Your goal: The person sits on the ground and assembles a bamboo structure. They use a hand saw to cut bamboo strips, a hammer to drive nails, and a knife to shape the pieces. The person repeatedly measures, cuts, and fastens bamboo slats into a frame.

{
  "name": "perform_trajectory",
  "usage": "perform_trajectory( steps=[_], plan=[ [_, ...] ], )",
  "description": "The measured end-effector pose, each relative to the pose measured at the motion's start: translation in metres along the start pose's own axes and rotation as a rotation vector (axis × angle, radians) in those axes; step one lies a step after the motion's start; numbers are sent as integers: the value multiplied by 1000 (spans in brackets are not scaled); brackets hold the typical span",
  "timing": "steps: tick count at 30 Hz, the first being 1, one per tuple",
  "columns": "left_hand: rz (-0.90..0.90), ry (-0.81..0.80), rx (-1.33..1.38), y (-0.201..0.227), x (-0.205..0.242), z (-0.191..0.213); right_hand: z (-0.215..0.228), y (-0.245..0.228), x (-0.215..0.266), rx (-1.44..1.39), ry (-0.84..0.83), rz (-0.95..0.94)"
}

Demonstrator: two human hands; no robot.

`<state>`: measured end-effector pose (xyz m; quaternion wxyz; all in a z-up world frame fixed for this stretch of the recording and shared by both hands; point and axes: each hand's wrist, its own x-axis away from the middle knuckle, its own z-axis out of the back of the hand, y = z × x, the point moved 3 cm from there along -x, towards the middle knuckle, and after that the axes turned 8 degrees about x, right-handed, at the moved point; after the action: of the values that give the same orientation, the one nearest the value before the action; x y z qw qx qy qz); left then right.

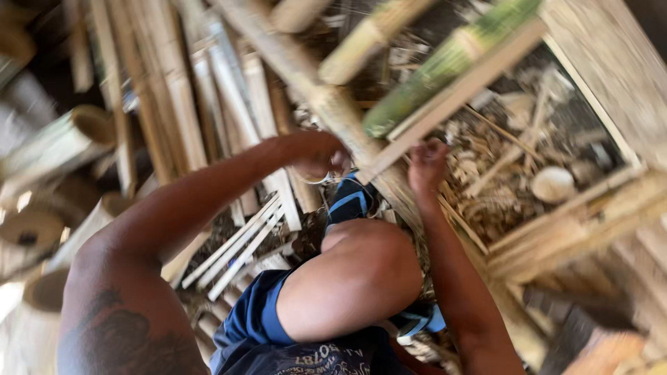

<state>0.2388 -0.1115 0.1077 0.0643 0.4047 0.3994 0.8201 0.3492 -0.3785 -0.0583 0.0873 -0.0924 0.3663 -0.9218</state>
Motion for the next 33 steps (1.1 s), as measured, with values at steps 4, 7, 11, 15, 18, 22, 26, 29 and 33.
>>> perform_trajectory(
  steps=[4,7,11,15,18,22,26,29,33],
  plan=[
    [-432,441,-387,44,-105,74,-22,11,23,133,-213,-183],
    [-602,346,-574,66,-166,54,-22,5,39,48,33,-71],
    [-463,148,-679,88,-221,2,-17,-22,50,17,-61,-119],
    [-158,32,-783,64,-269,-3,-28,-43,45,51,-2,-103],
    [-44,-89,-823,29,-297,11,-51,-36,42,-24,-9,-167],
    [-46,-105,-737,2,-301,20,-59,-18,46,-91,33,-137],
    [-63,-53,-754,14,-284,30,-47,-19,21,-330,30,-72],
    [-32,-52,-769,10,-279,1,-56,-19,31,-484,-37,-149],
    [-4,-67,-807,28,-281,8,-37,-22,29,-262,-10,-224]
  ],
)
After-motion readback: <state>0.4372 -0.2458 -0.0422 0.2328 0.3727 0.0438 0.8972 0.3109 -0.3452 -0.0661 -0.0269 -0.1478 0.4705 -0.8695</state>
